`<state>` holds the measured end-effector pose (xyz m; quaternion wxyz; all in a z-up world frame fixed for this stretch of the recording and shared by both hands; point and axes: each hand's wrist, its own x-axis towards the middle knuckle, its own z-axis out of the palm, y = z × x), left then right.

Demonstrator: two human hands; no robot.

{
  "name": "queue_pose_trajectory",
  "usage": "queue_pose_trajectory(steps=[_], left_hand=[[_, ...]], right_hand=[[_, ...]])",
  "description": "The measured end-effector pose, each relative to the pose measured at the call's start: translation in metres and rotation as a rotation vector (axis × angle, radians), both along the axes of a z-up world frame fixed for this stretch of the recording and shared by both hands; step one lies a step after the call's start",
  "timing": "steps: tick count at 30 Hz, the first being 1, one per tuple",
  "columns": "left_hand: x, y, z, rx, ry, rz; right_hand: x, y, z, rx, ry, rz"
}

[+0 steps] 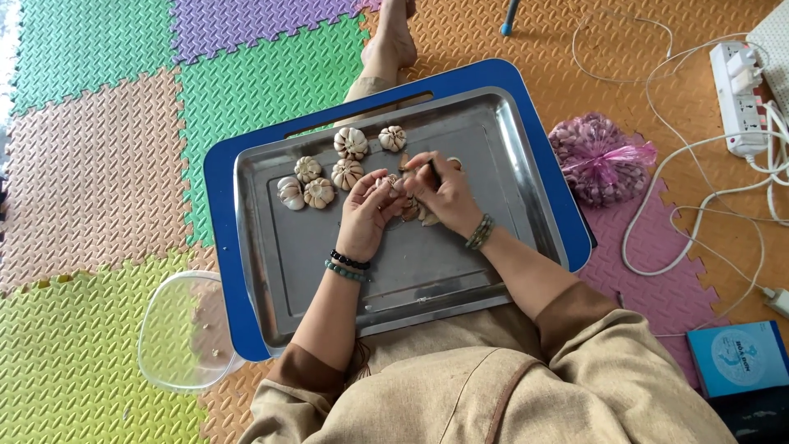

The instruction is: Breaking whole garlic bulbs into individual cloves by hand and using a small prying tool on a metal tray.

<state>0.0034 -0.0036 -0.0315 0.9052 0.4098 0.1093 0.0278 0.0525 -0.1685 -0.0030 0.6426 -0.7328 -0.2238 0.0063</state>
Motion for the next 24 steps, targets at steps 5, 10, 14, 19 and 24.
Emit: queue_pose_trajectory(steps=[5, 10, 14, 19, 24], left_hand=[[-0.004, -0.008, 0.004, 0.107, 0.037, -0.015], [-0.002, -0.011, 0.0, 0.134, 0.022, -0.023], [-0.003, -0.01, -0.006, 0.097, 0.017, -0.042], [-0.002, -0.007, -0.002, 0.091, -0.033, -0.073], [-0.002, -0.002, -0.002, 0.044, -0.022, -0.079]], right_hand=[[-0.005, 0.006, -0.014, -0.196, -0.224, 0.004], [-0.009, 0.01, -0.007, -0.239, -0.261, -0.024], [-0.001, 0.006, -0.007, 0.016, 0.081, -0.021], [0.007, 0.002, -0.002, 0.241, 0.428, -0.039], [0.0, 0.001, 0.007, 0.041, 0.028, -0.04]])
